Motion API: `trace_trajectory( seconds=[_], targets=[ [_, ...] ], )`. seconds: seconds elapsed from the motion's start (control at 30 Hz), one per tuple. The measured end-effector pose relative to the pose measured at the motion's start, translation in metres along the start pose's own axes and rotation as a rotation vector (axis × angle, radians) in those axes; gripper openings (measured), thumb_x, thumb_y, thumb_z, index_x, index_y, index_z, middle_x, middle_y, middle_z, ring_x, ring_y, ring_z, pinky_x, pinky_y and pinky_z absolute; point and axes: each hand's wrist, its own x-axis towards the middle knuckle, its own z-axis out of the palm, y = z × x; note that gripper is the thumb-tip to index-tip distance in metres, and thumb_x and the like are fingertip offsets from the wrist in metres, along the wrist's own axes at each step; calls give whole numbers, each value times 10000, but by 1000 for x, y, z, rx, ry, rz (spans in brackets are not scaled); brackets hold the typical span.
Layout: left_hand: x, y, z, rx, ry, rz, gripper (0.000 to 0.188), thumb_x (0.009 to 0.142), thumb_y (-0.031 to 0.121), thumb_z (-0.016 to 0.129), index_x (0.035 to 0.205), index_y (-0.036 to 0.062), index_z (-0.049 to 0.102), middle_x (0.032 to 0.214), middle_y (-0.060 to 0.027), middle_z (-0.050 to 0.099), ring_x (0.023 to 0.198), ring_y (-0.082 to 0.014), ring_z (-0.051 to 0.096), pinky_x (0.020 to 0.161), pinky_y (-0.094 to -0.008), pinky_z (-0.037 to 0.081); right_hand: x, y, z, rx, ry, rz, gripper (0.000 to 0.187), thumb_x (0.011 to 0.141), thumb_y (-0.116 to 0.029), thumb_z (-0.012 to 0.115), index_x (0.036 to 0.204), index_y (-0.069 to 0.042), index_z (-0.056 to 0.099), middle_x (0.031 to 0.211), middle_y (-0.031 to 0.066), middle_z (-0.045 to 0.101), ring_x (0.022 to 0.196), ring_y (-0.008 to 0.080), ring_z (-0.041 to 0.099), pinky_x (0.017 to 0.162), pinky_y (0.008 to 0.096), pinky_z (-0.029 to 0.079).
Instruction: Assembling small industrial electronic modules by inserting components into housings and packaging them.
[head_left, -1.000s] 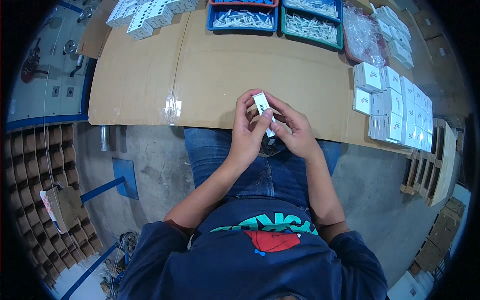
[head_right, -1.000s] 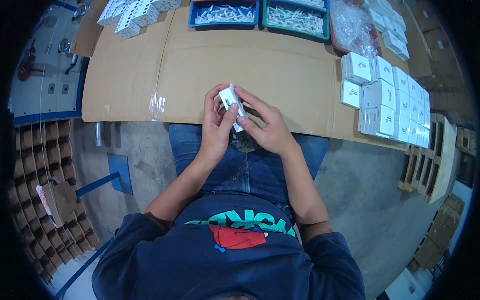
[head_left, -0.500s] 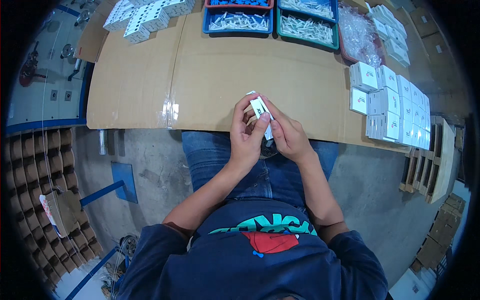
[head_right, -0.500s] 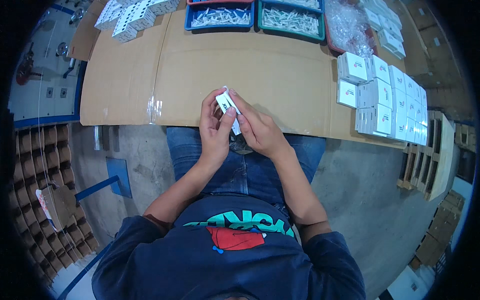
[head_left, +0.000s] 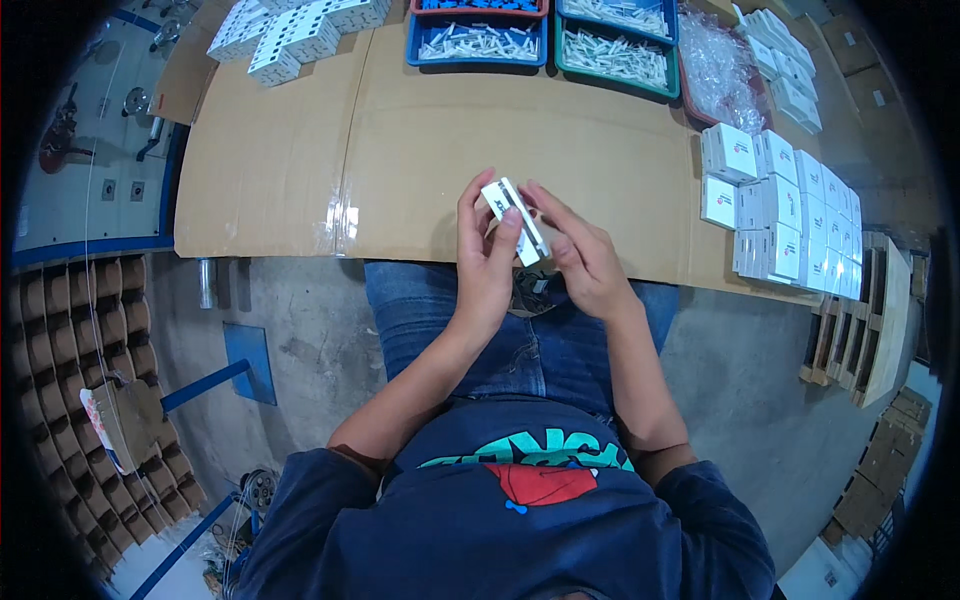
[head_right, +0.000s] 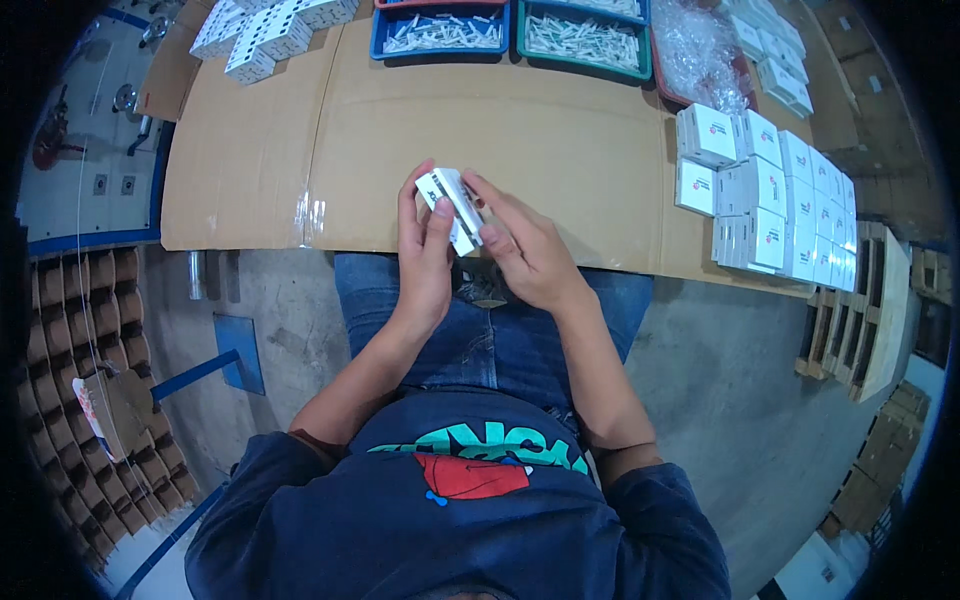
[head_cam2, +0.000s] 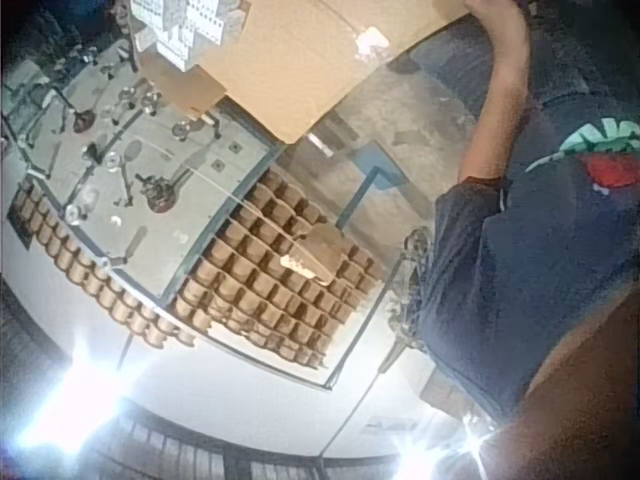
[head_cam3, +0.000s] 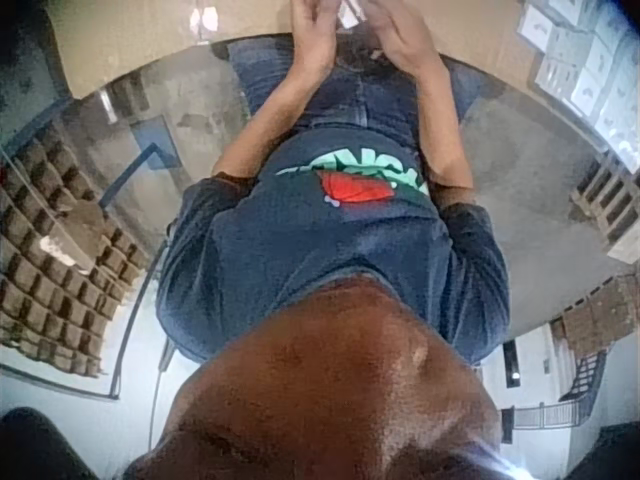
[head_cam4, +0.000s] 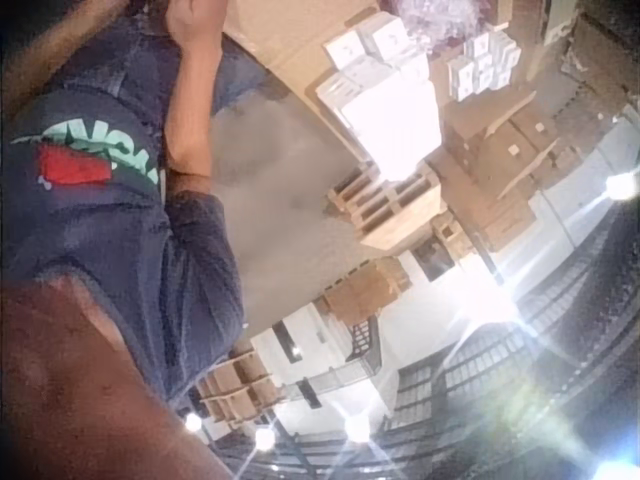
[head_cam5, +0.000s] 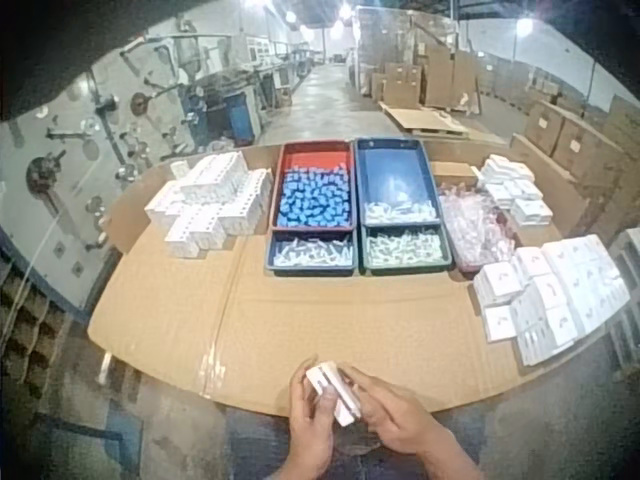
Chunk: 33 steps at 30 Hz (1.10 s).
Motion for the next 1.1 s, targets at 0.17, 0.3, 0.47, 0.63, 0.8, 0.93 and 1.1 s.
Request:
trace_trajectory(
  seconds=[0.17, 0.3, 0.47, 0.63, 0.8, 0.93, 1.1],
  targets=[
    [2, 13, 0, -210, -2, -301, 483, 1108, 426, 464, 1472, 112, 424, 1227, -71, 609, 1021, -132, 647, 813, -294, 555, 0, 5, -6, -128, 12, -49, 805, 902, -441, 768, 1534, -36, 477, 1559, 207, 494, 1448, 354, 475, 1191, 446, 363],
    [4, 15, -14, -370, -152, -536, 608, 1085, 587, 382, 1457, 113, 459, 1262, -85, 624, 1079, -180, 658, 873, -348, 555, -1, 6, -5, -86, -15, -20, 844, 800, -379, 862, 1498, -44, 526, 1550, 197, 506, 1437, 352, 489, 1190, 436, 370],
    [-1, 2, -16, -492, -272, -568, 623, 1090, 547, 422, 1528, 105, 395, 1307, -99, 599, 1140, -203, 644, 914, -367, 573, -1, 9, -2, -66, 47, 81, 764, 839, -393, 833, 1453, -23, 569, 1513, 205, 538, 1412, 353, 515, 1172, 435, 392],
    [1, -1, -8, -109, -166, -328, 550, 1105, 444, 476, 1528, 103, 396, 1267, -91, 628, 1125, -152, 641, 884, -321, 559, -1, 13, -5, -14, 58, -12, 733, 849, -322, 835, 1464, -34, 561, 1508, 209, 538, 1399, 352, 526, 1146, 424, 428],
    [4, -1, -15, -141, -188, -447, 706, 1074, 639, 358, 1472, 64, 455, 1303, -110, 621, 1200, -216, 628, 1019, -382, 519, -1, 1, 3, -48, 39, -15, 813, 855, -470, 797, 1489, -34, 537, 1582, 204, 455, 1457, 362, 455, 1179, 450, 383],
    [-1, 9, -2, -148, -131, -481, 737, 1063, 667, 342, 1482, 69, 441, 1342, -111, 598, 1238, -230, 612, 1047, -386, 503, 1, 5, 3, -130, 51, -90, 805, 820, -376, 849, 1493, -60, 540, 1606, 188, 430, 1458, 373, 451, 1179, 457, 387],
    [-7, 21, 9, -234, -165, -575, 719, 1075, 652, 318, 1501, 83, 423, 1379, -106, 573, 1291, -216, 575, 1070, -374, 482, 2, 9, 5, -179, 28, -204, 781, 826, -381, 837, 1483, -70, 552, 1571, 198, 460, 1423, 383, 486, 1150, 457, 420]
  ],
)
